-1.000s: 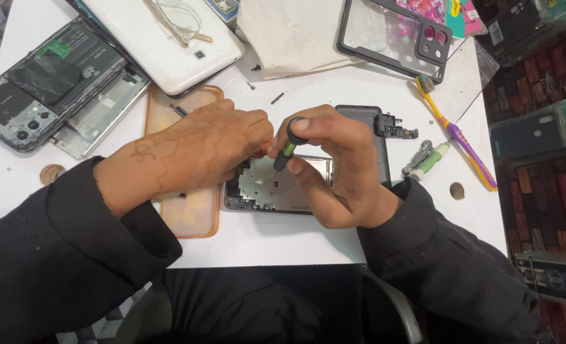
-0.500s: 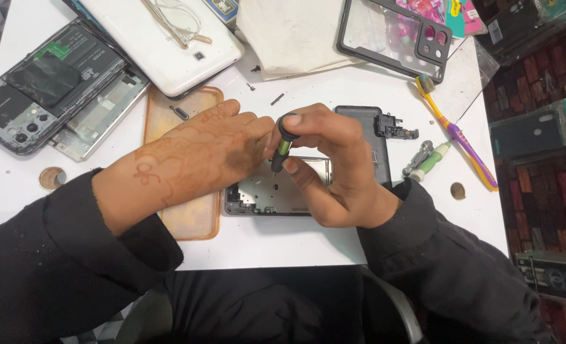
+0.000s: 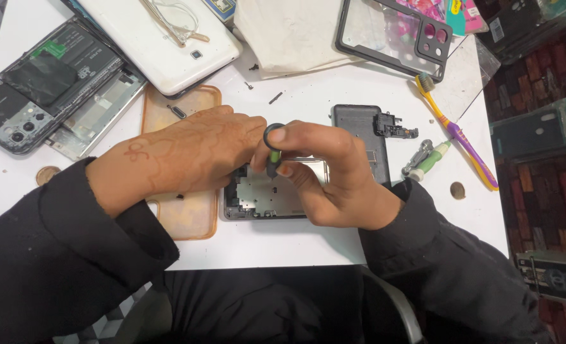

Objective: The person uses a screwdriver to remove screws from a disassembled smartphone chassis on a white workbench. They place removed screws into a small plastic tray and continue unscrewing multiple fasteners from the device frame.

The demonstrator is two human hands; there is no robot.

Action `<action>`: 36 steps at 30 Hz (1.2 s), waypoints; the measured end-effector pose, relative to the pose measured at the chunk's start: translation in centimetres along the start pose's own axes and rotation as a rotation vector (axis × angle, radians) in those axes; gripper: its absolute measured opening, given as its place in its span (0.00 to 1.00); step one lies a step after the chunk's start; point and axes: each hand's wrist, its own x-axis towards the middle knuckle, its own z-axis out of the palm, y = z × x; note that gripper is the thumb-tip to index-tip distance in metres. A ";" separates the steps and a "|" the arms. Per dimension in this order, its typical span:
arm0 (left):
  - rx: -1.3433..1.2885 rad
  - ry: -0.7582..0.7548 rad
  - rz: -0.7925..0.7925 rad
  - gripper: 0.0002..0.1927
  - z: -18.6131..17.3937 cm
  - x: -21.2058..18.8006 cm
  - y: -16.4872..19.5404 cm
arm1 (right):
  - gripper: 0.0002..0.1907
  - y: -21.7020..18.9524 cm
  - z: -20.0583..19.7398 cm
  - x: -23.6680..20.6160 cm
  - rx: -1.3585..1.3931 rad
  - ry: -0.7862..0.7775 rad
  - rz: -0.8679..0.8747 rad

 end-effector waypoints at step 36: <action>0.367 0.192 0.234 0.02 1.9 -0.7 -0.4 | 0.29 0.0 -0.1 -0.1 0.037 -0.002 0.038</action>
